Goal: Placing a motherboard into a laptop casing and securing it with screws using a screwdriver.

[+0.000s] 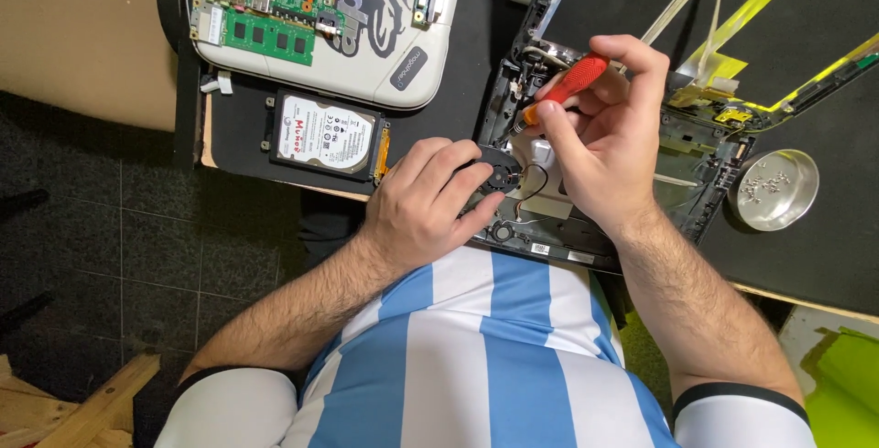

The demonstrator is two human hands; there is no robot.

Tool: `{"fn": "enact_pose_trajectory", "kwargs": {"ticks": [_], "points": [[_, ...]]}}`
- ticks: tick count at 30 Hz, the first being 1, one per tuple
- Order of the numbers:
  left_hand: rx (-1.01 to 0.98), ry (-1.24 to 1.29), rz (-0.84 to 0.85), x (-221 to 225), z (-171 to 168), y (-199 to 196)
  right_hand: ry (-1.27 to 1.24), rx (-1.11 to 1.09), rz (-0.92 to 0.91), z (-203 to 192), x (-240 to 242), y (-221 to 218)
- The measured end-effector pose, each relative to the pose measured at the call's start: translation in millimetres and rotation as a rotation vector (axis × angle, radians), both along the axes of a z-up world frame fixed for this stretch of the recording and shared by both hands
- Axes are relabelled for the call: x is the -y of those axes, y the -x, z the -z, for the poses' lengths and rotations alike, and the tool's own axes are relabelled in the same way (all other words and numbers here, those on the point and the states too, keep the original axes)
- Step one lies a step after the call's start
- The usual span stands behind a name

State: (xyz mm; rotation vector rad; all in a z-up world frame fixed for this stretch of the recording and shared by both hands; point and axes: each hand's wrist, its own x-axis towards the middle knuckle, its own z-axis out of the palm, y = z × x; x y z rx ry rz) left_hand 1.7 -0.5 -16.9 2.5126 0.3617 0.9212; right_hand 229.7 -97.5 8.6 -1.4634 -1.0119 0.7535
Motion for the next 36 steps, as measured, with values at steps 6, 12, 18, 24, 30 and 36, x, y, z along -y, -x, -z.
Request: {"fn": "enact_pose_trajectory", "kwargs": {"ticks": [6, 12, 18, 24, 30, 36], "points": [[-0.01, -0.01, -0.007, 0, 1, 0, -0.008, 0.034, -0.001, 2, 1, 0], [-0.102, -0.088, -0.028, 2, 3, 2, -0.012, 0.029, 0.001, -3, 0, 3], [-0.15, -0.12, -0.041, 2, 0, 0, -0.024, 0.045, 0.009, -2, 1, 3], [-0.204, -0.187, -0.087, 2, -4, -2, -0.017, 0.052, 0.011, 0, 2, 2], [-0.194, -0.233, -0.101, 1, -6, -8, -0.011, 0.077, 0.022, 1, 2, 2], [-0.216, -0.258, -0.11, 2, -6, -9, -0.022, 0.093, 0.014, 2, 2, 1]]}}
